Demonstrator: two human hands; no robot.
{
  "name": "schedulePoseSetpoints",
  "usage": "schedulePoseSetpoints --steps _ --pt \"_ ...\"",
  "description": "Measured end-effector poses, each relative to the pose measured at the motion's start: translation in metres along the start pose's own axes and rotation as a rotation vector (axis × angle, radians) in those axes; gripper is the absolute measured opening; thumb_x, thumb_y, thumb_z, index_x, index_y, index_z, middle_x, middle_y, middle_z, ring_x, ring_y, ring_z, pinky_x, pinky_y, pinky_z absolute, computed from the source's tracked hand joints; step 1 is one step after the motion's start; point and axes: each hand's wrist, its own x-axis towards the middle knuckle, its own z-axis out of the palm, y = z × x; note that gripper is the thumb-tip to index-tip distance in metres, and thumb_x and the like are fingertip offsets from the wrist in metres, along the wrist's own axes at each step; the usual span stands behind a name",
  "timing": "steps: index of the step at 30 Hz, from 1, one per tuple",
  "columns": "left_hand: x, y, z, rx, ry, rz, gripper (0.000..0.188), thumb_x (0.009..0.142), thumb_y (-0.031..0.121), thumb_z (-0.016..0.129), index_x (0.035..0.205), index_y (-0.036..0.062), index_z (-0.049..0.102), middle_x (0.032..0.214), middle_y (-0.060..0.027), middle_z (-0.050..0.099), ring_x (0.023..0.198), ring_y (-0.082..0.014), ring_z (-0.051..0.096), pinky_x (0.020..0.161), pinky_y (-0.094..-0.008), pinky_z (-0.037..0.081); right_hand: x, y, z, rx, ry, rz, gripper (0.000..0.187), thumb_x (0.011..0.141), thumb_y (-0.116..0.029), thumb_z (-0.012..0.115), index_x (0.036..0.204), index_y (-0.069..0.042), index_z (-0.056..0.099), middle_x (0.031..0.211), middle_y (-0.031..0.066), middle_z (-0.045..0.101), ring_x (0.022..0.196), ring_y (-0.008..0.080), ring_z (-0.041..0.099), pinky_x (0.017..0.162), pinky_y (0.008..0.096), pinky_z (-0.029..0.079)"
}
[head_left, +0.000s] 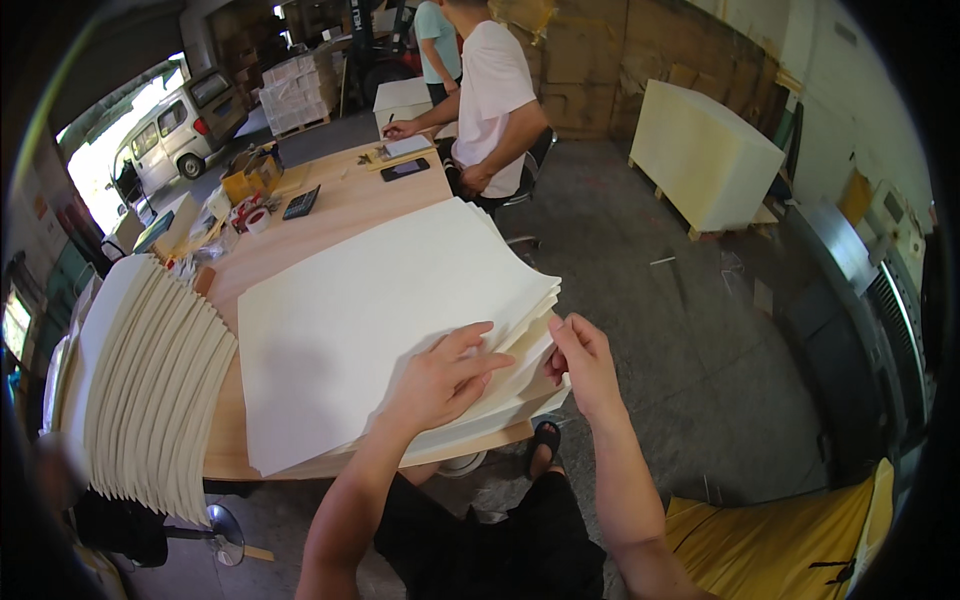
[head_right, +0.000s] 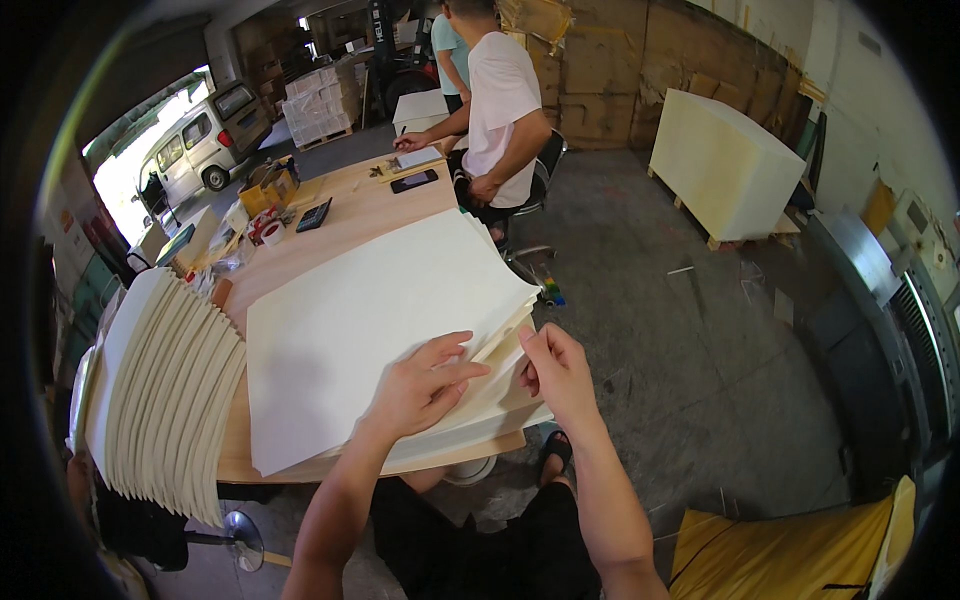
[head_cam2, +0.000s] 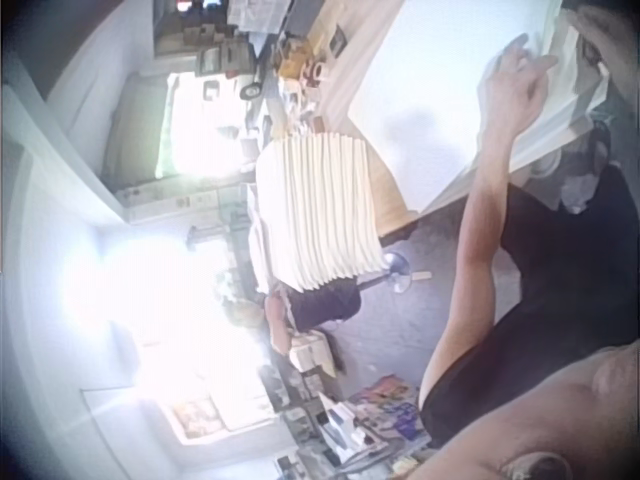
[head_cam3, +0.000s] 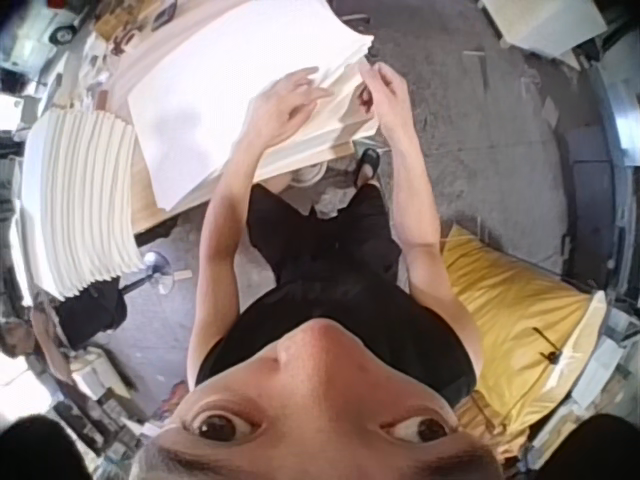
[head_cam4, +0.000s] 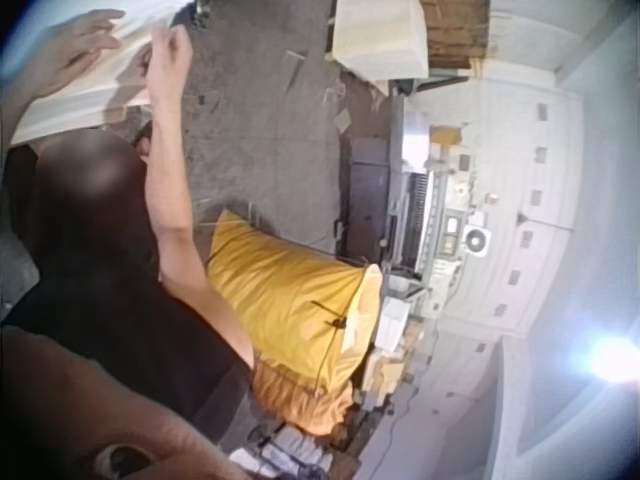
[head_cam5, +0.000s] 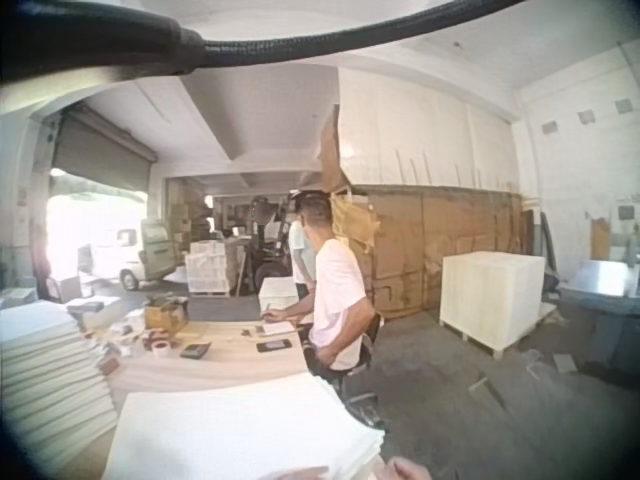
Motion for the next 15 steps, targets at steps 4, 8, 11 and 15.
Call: schedulePoseSetpoints --steps 4,8,11,15 --pt "0.001 0.0 0.0 0.005 -0.001 -0.006 0.034 0.09 0.006 0.072 0.118 0.0229 0.08 0.141 -0.0137 0.064 0.108 -0.0285 0.075 0.088 -0.0382 0.063 0.004 0.01 0.001 -0.116 0.028 -0.048 0.045 0.103 -0.032 0.071 0.074 -0.009 0.046 0.065 -0.0021 0.052 0.059 0.0064 0.054 0.051 0.0252 0.04" --pt "-0.001 -0.002 0.001 0.035 0.026 0.009 0.032 0.091 0.009 0.071 0.117 0.0247 0.08 0.139 -0.0128 0.064 0.107 -0.029 0.074 0.086 -0.0379 0.063 0.001 -0.005 0.003 0.125 0.003 0.055 0.047 0.102 -0.033 0.072 0.072 -0.008 0.046 0.063 -0.0019 0.051 0.058 0.0068 0.054 0.05 0.0259 0.04" --pt "-0.001 -0.006 0.006 -0.005 0.029 0.001 0.031 0.09 0.012 0.073 0.118 0.0259 0.08 0.142 -0.0127 0.063 0.111 -0.0296 0.073 0.089 -0.0385 0.062 0.012 0.02 -0.002 -0.345 0.045 -0.207 0.045 0.103 -0.032 0.069 0.071 -0.008 0.048 0.062 -0.0018 0.051 0.056 0.0072 0.054 0.05 0.0259 0.04" --pt "0.002 0.0 -0.003 -0.053 -0.035 -0.055 0.039 0.083 0.021 0.085 0.122 0.0251 0.08 0.145 -0.0127 0.062 0.116 -0.0314 0.072 0.098 -0.0402 0.06 0.011 0.006 -0.006 0.198 -0.064 0.061 0.038 0.104 -0.031 0.065 0.073 -0.01 0.055 0.063 -0.001 0.056 0.055 0.0103 0.06 0.05 0.0257 0.042"
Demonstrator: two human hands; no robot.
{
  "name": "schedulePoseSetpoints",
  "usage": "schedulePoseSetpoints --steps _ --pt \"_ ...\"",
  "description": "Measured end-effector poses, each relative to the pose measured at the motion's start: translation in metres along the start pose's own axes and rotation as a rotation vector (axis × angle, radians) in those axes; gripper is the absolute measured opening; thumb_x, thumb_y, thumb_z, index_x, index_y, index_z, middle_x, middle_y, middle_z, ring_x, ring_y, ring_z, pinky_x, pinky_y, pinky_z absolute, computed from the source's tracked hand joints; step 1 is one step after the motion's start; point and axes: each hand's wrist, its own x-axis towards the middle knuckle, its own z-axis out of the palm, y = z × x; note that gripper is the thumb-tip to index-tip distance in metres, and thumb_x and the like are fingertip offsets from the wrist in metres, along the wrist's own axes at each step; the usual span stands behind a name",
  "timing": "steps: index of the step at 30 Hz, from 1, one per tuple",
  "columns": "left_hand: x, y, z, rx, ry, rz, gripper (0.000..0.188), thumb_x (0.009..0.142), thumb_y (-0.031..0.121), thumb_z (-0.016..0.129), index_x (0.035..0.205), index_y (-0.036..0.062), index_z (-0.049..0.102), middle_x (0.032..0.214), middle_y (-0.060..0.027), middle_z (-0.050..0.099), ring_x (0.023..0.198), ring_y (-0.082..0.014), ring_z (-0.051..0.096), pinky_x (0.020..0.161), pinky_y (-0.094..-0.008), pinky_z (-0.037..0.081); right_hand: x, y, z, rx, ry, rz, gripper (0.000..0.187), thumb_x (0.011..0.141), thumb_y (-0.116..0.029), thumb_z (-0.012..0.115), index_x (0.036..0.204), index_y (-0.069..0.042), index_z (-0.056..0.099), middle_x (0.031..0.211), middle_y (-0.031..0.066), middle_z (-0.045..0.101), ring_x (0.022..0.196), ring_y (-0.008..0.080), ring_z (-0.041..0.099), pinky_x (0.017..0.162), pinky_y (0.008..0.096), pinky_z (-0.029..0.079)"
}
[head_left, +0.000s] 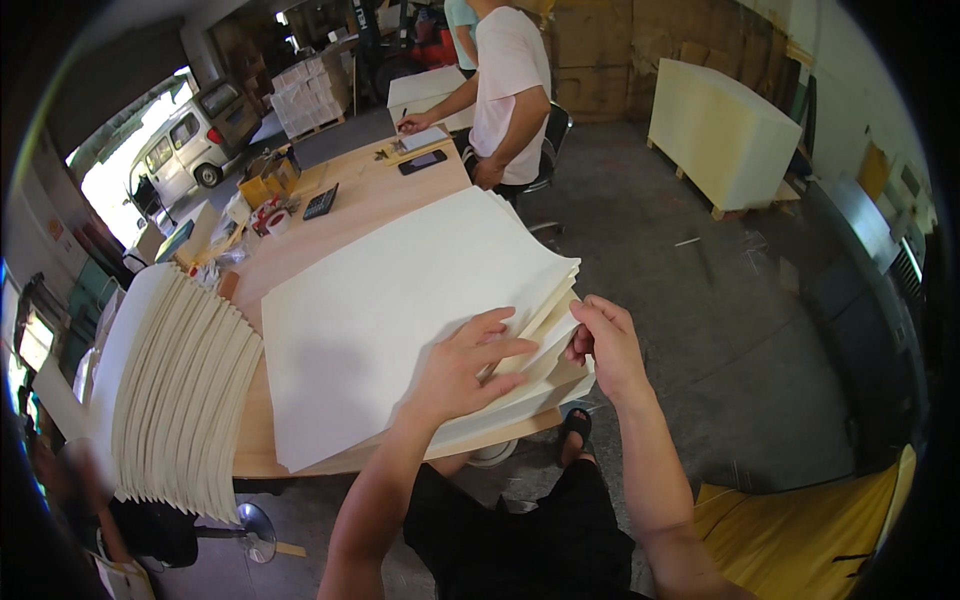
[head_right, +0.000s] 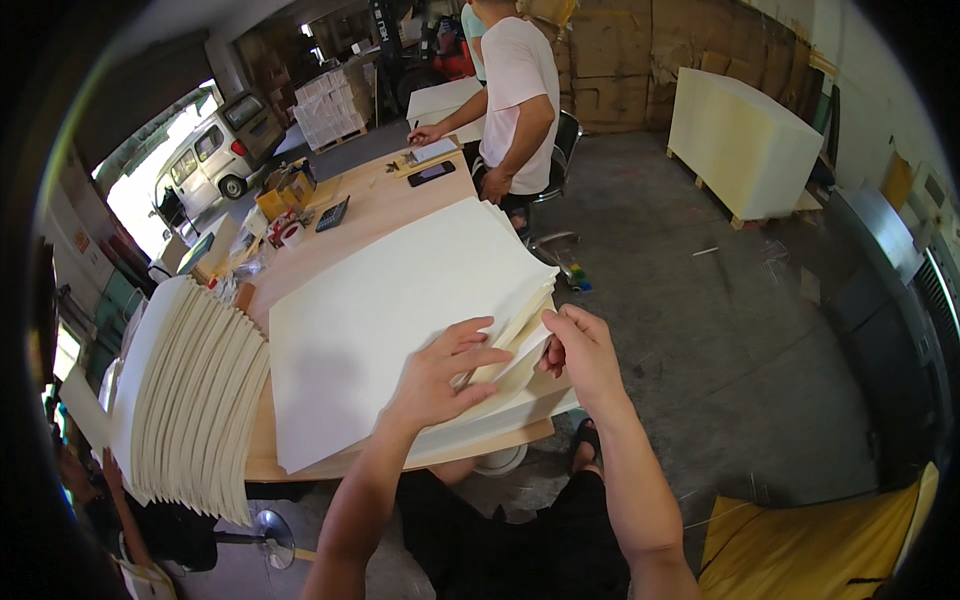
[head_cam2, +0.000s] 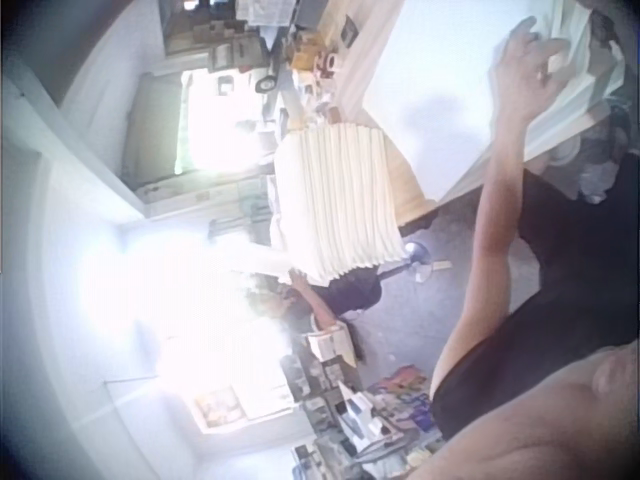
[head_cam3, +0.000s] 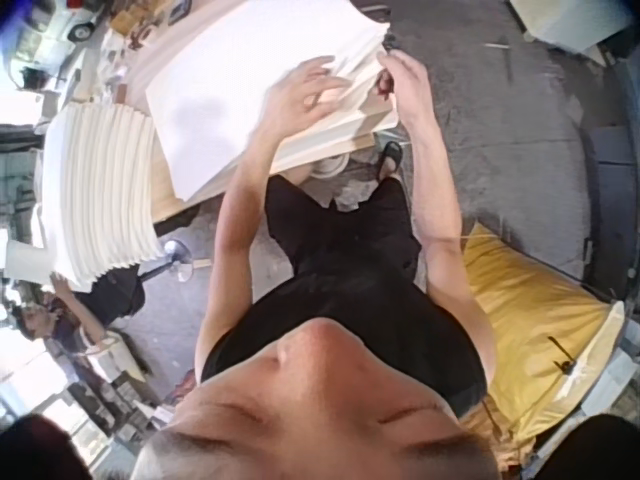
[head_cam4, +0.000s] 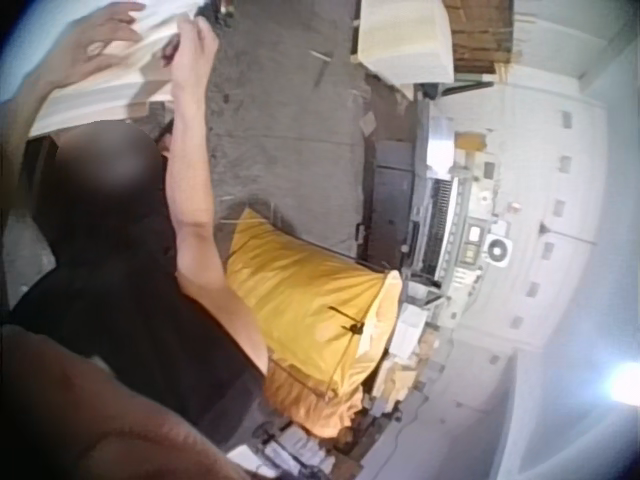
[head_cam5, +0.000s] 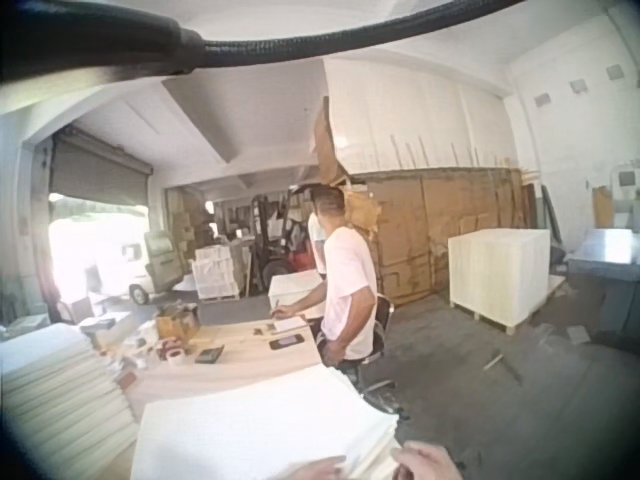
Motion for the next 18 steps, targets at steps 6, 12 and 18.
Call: schedulePoseSetpoints --steps 6,12,18 --pt "0.001 0.003 -0.002 0.041 -0.026 0.018 0.057 0.07 0.034 0.095 0.124 0.0263 0.08 0.148 -0.012 0.06 0.117 -0.0314 0.071 0.099 -0.0412 0.06 0.003 0.001 0.0 0.056 -0.024 0.03 0.037 0.103 -0.029 0.066 0.073 -0.011 0.055 0.063 -0.0005 0.056 0.056 0.0111 0.061 0.05 0.0261 0.042" --pt "0.002 -0.001 -0.001 -0.061 -0.059 -0.04 0.059 0.068 0.025 0.097 0.124 0.025 0.08 0.147 -0.0113 0.061 0.119 -0.0305 0.07 0.101 -0.0415 0.059 0.002 0.0 -0.004 -0.001 -0.043 0.018 0.038 0.103 -0.029 0.067 0.072 -0.011 0.056 0.061 -0.0006 0.056 0.055 0.0121 0.061 0.049 0.0266 0.042" --pt "0.002 -0.006 0.0 -0.077 -0.079 -0.056 0.054 0.073 0.033 0.093 0.126 0.0318 0.079 0.147 -0.0074 0.062 0.121 -0.0284 0.069 0.099 -0.0402 0.059 0.001 0.0 -0.011 -0.066 -0.075 0.011 0.039 0.104 -0.032 0.068 0.073 -0.011 0.056 0.063 -0.0005 0.057 0.058 0.0102 0.061 0.051 0.025 0.043"
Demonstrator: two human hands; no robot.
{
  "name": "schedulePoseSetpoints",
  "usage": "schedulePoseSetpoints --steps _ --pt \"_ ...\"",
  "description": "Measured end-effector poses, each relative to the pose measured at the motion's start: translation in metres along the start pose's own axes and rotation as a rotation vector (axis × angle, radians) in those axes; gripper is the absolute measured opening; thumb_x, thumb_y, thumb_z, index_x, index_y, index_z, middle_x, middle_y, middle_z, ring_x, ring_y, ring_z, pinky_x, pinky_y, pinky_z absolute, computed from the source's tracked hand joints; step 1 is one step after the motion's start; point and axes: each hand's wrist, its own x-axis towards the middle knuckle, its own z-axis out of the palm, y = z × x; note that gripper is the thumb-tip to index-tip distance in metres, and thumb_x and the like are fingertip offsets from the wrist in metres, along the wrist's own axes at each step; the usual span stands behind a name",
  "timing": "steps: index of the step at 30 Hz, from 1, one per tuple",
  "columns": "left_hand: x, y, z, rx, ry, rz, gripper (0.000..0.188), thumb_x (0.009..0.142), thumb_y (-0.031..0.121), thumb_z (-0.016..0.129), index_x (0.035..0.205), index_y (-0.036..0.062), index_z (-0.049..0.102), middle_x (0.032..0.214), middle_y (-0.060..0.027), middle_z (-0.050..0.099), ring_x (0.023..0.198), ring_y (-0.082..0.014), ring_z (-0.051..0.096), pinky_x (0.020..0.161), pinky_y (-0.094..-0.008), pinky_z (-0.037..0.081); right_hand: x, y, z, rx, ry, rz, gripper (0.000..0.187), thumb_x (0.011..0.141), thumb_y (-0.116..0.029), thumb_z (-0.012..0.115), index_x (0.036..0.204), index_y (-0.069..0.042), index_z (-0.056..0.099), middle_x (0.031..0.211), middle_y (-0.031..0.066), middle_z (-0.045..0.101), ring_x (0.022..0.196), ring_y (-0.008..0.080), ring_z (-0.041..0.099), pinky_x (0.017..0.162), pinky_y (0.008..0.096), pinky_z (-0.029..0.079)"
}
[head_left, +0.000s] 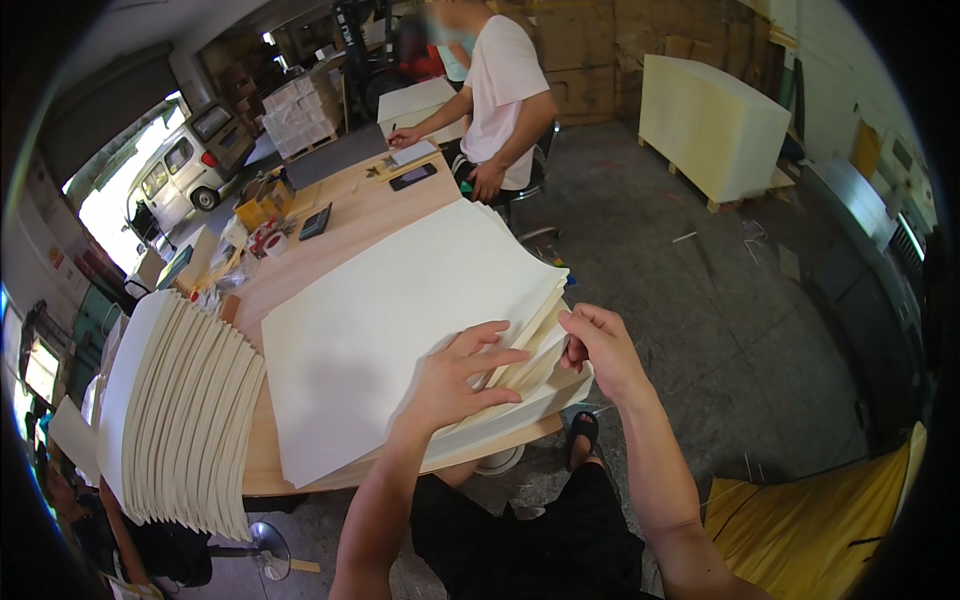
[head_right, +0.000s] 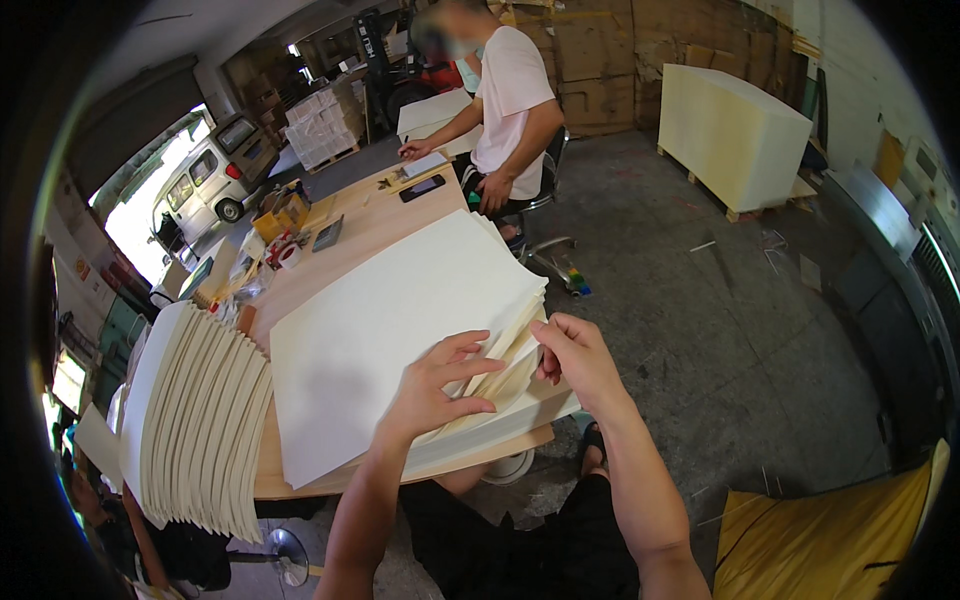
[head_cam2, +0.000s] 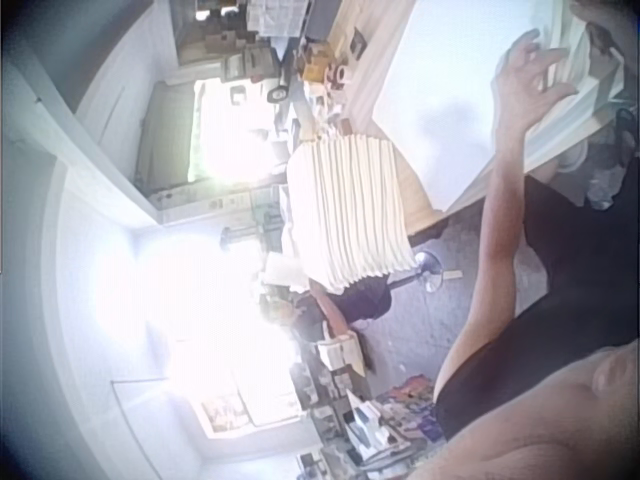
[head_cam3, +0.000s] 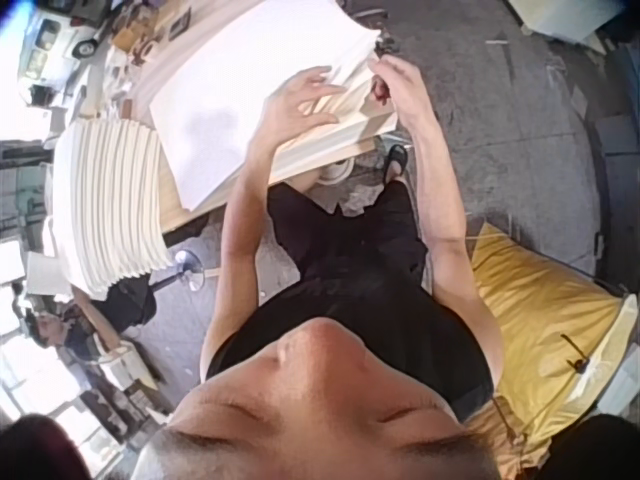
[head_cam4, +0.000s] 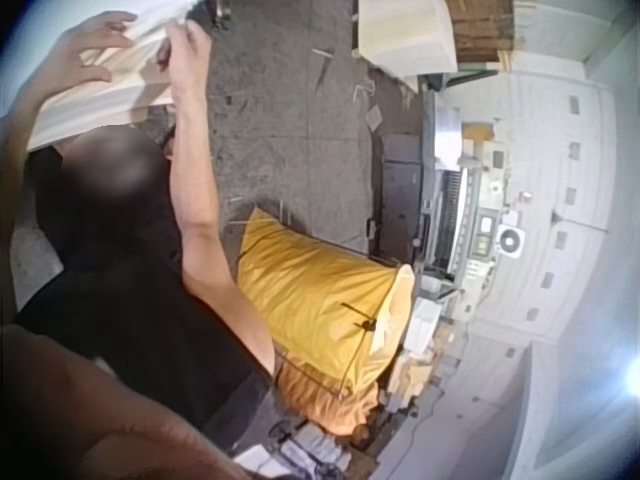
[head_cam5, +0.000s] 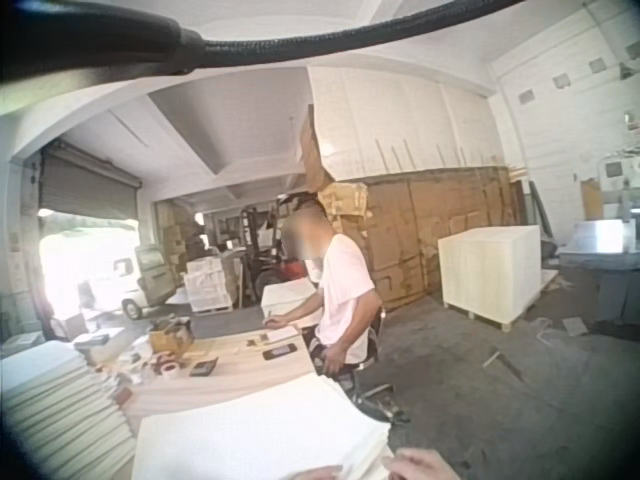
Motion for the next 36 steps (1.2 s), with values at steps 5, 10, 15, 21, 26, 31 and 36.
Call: schedulePoseSetpoints --steps 5,10,15,21,26,31,36 --pt "0.0 0.005 0.0 0.062 0.014 0.022 0.04 0.085 0.013 0.082 0.124 0.0225 0.08 0.147 -0.0126 0.061 0.117 -0.0296 0.07 0.096 -0.039 0.06 -0.006 0.001 0.003 -0.017 0.032 -0.039 0.041 0.103 -0.034 0.07 0.073 -0.01 0.055 0.064 -0.0015 0.058 0.059 0.0076 0.06 0.052 0.0239 0.042" --pt "0.002 0.012 0.003 0.184 0.063 0.085 0.035 0.093 0.008 0.07 0.124 0.0224 0.079 0.147 -0.0133 0.06 0.113 -0.0317 0.071 0.093 -0.0385 0.06 0.0 0.024 0.006 -0.447 0.17 -0.279 0.041 0.102 -0.03 0.071 0.071 -0.011 0.052 0.063 -0.0027 0.057 0.059 0.0062 0.058 0.052 0.024 0.041" --pt "-0.001 0.002 0.001 0.204 0.043 0.132 0.033 0.089 0.021 0.079 0.122 0.0254 0.079 0.146 -0.0132 0.061 0.112 -0.0321 0.072 0.095 -0.0406 0.06 0.0 0.008 0.007 0.129 0.034 0.005 0.037 0.103 -0.026 0.069 0.072 -0.01 0.056 0.064 -0.0001 0.056 0.055 0.0111 0.06 0.05 0.026 0.042" --pt "0.001 0.009 0.002 0.172 0.04 0.095 0.05 0.073 0.03 0.093 0.121 0.0241 0.08 0.145 -0.0124 0.062 0.117 -0.033 0.07 0.1 -0.0415 0.059 0.0 0.01 0.005 0.172 0.019 -0.001 0.037 0.104 -0.026 0.068 0.073 -0.01 0.055 0.065 -0.0002 0.056 0.056 0.0112 0.06 0.05 0.0259 0.042" --pt "0.001 0.009 0.001 0.061 0.02 0.032 0.058 0.067 0.019 0.096 0.123 0.0226 0.081 0.144 -0.0133 0.062 0.122 -0.0322 0.068 0.106 -0.0416 0.056 -0.002 0.009 0.004 0.154 0.016 -0.004 0.038 0.103 -0.027 0.069 0.072 -0.011 0.055 0.065 -0.0005 0.057 0.056 0.0109 0.061 0.05 0.0252 0.042" --pt "0.001 0.008 0.0 0.024 0.007 0.019 0.053 0.072 0.016 0.092 0.123 0.0223 0.08 0.146 -0.0144 0.061 0.121 -0.032 0.069 0.105 -0.0414 0.057 -0.003 0.01 0.002 0.118 0.032 -0.008 0.039 0.103 -0.028 0.07 0.072 -0.011 0.054 0.064 -0.0014 0.056 0.056 0.0097 0.06 0.05 0.0243 0.042" --pt "0.0 0.007 0.003 0.114 0.051 0.021 0.04 0.086 0.01 0.078 0.125 0.0212 0.079 0.147 -0.0151 0.06 0.116 -0.0333 0.071 0.1 -0.0408 0.059 -0.006 0.013 0.007 -0.076 0.106 -0.065 0.04 0.103 -0.027 0.071 0.072 -0.011 0.053 0.063 -0.0018 0.055 0.054 0.0087 0.058 0.049 0.0243 0.041"
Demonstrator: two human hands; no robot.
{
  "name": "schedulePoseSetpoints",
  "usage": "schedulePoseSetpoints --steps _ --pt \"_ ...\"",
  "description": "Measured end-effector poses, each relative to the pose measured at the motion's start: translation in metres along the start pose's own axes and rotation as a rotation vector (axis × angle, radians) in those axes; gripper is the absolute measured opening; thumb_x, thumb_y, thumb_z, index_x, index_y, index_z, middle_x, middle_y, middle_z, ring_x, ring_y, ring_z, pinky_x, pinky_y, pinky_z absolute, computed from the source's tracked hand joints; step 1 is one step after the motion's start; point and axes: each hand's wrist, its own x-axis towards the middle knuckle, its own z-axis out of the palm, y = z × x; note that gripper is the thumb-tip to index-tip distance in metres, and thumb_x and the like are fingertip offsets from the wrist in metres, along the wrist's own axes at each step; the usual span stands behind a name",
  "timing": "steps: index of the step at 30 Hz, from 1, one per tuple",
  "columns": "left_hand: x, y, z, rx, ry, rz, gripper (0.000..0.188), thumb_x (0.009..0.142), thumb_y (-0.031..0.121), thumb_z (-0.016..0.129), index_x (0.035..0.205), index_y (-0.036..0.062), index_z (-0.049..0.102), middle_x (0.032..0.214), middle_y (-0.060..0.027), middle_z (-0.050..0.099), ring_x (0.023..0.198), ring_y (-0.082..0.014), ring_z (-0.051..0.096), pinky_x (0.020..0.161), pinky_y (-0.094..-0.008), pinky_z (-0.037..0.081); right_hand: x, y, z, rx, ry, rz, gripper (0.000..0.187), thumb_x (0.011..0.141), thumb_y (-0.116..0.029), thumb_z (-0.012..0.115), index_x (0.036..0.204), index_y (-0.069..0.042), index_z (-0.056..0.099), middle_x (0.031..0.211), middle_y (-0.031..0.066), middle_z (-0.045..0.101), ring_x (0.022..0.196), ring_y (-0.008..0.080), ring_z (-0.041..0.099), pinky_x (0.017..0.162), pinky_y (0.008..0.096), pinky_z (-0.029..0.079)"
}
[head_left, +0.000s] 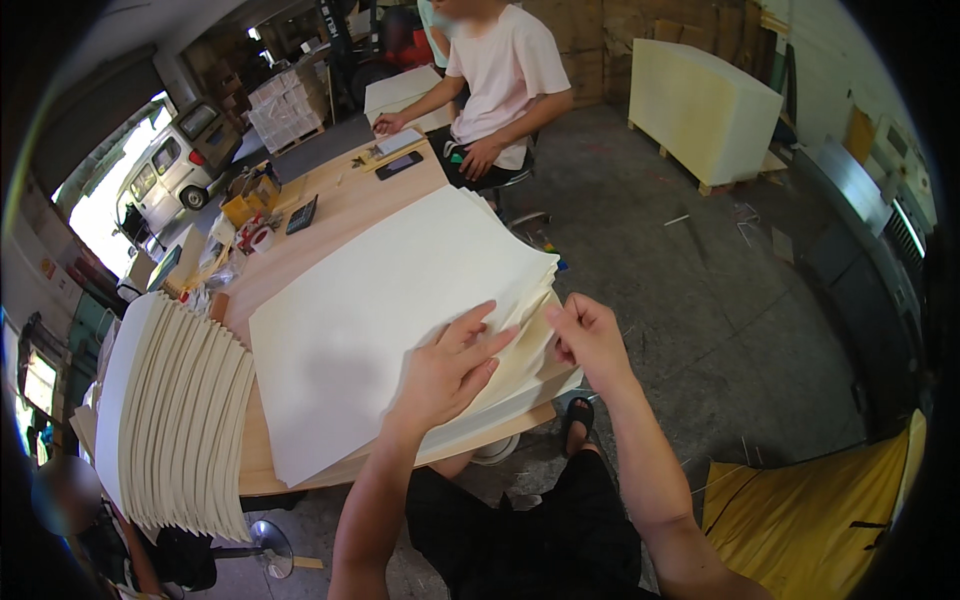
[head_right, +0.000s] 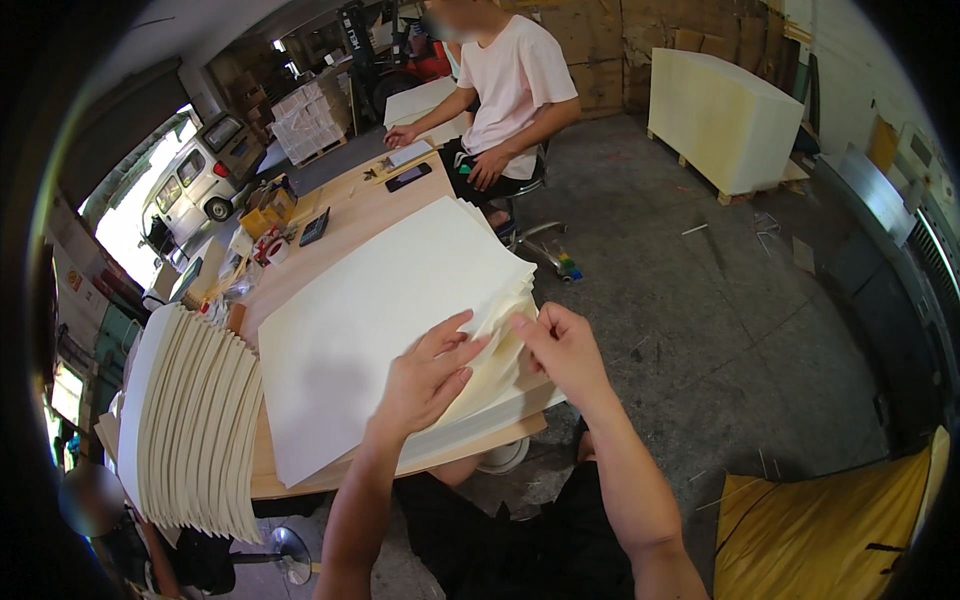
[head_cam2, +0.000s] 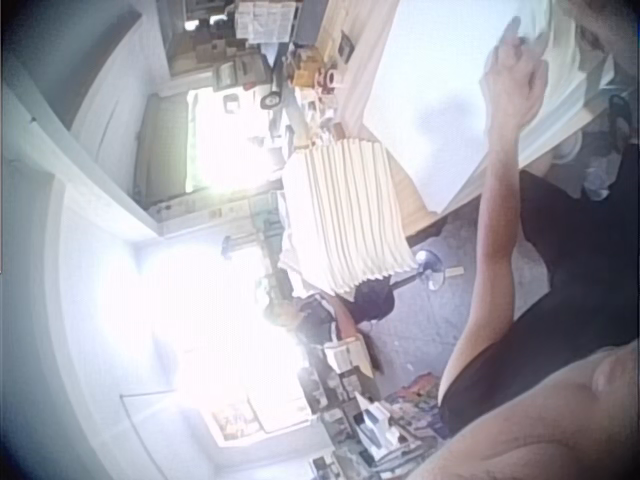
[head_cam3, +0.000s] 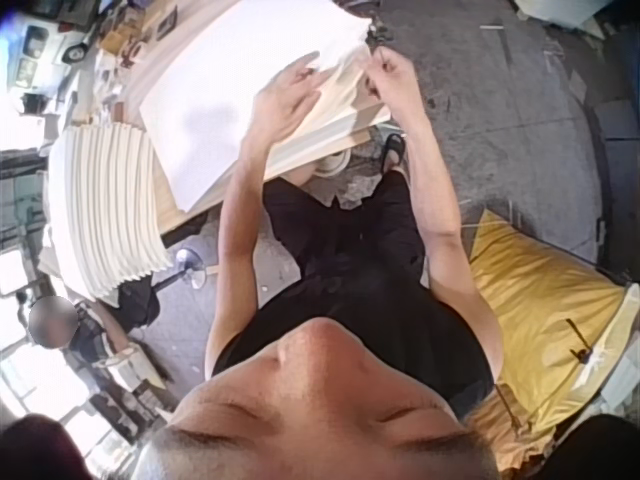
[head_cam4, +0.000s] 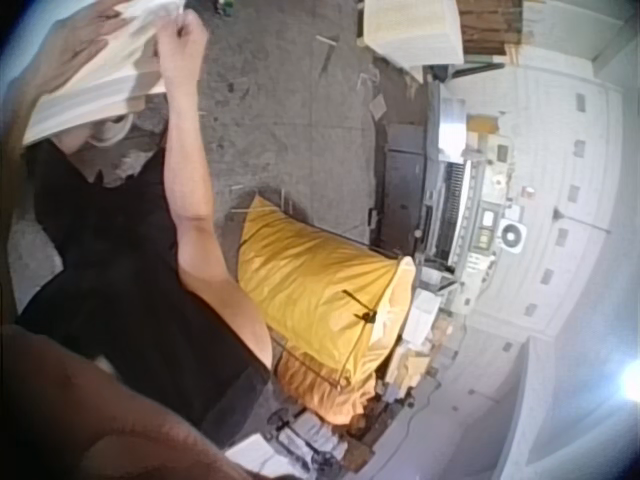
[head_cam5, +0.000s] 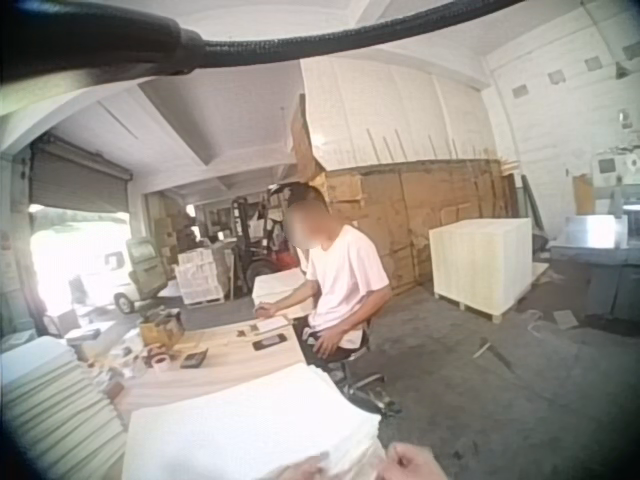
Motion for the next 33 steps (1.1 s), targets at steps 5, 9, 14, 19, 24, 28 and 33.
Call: schedulePoseSetpoints --steps 5,9,14,19,24,28,33 --pt "-0.002 -0.002 -0.001 0.074 -0.017 0.06 0.036 0.088 0.012 0.076 0.121 0.0239 0.079 0.148 -0.0138 0.06 0.114 -0.0336 0.071 0.097 -0.0414 0.06 0.005 0.003 -0.003 0.194 -0.048 0.041 0.038 0.102 -0.025 0.071 0.072 -0.01 0.052 0.064 -0.0008 0.056 0.054 0.0098 0.058 0.049 0.0253 0.042" --pt "0.0 0.007 -0.003 0.117 -0.022 0.076 0.04 0.081 0.021 0.085 0.121 0.0263 0.079 0.146 -0.0118 0.061 0.115 -0.0329 0.071 0.099 -0.0416 0.059 0.005 0.002 -0.001 0.256 -0.041 0.064 0.038 0.102 -0.024 0.07 0.072 -0.01 0.052 0.064 0.0001 0.056 0.054 0.0113 0.059 0.049 0.0263 0.041" --pt "0.001 0.006 -0.003 0.058 -0.016 0.056 0.053 0.07 0.027 0.093 0.121 0.0267 0.08 0.143 -0.0107 0.063 0.116 -0.0324 0.07 0.101 -0.0408 0.059 0.005 0.004 -0.003 0.26 -0.053 0.053 0.038 0.103 -0.025 0.07 0.072 -0.01 0.052 0.064 -0.0001 0.056 0.055 0.0115 0.06 0.049 0.0262 0.041" --pt "0.0 0.002 -0.002 0.001 -0.016 0.041 0.05 0.075 0.019 0.089 0.123 0.0269 0.08 0.143 -0.0111 0.063 0.115 -0.032 0.07 0.1 -0.0403 0.059 0.002 0.001 -0.003 0.249 -0.046 0.044 0.038 0.103 -0.025 0.069 0.072 -0.011 0.052 0.064 -0.0001 0.055 0.055 0.0114 0.06 0.049 0.0256 0.041" --pt "0.0 0.01 0.0 0.078 0.033 0.023 0.041 0.088 0.01 0.075 0.126 0.027 0.078 0.145 -0.0113 0.062 0.113 -0.0308 0.071 0.095 -0.0404 0.06 0.005 0.009 -0.004 -0.198 -0.017 -0.13 0.039 0.103 -0.025 0.069 0.071 -0.011 0.052 0.063 0.0005 0.056 0.054 0.012 0.06 0.048 0.026 0.041" --pt "-0.001 0.004 -0.001 0.162 -0.001 0.108 0.037 0.091 0.014 0.074 0.125 0.0272 0.077 0.145 -0.0107 0.061 0.112 -0.0302 0.071 0.093 -0.0402 0.06 0.005 0.002 -0.004 0.23 -0.041 0.036 0.039 0.103 -0.025 0.069 0.071 -0.011 0.052 0.063 0.0008 0.057 0.055 0.0124 0.062 0.048 0.0261 0.042" --pt "0.0 0.007 -0.003 0.135 -0.003 0.112 0.047 0.078 0.024 0.088 0.124 0.0287 0.079 0.144 -0.0103 0.062 0.115 -0.0306 0.07 0.097 -0.0398 0.059 0.005 0.003 0.0 0.281 -0.033 0.041 0.038 0.103 -0.025 0.068 0.072 -0.01 0.052 0.064 0.0007 0.057 0.056 0.0125 0.063 0.047 0.026 0.042"
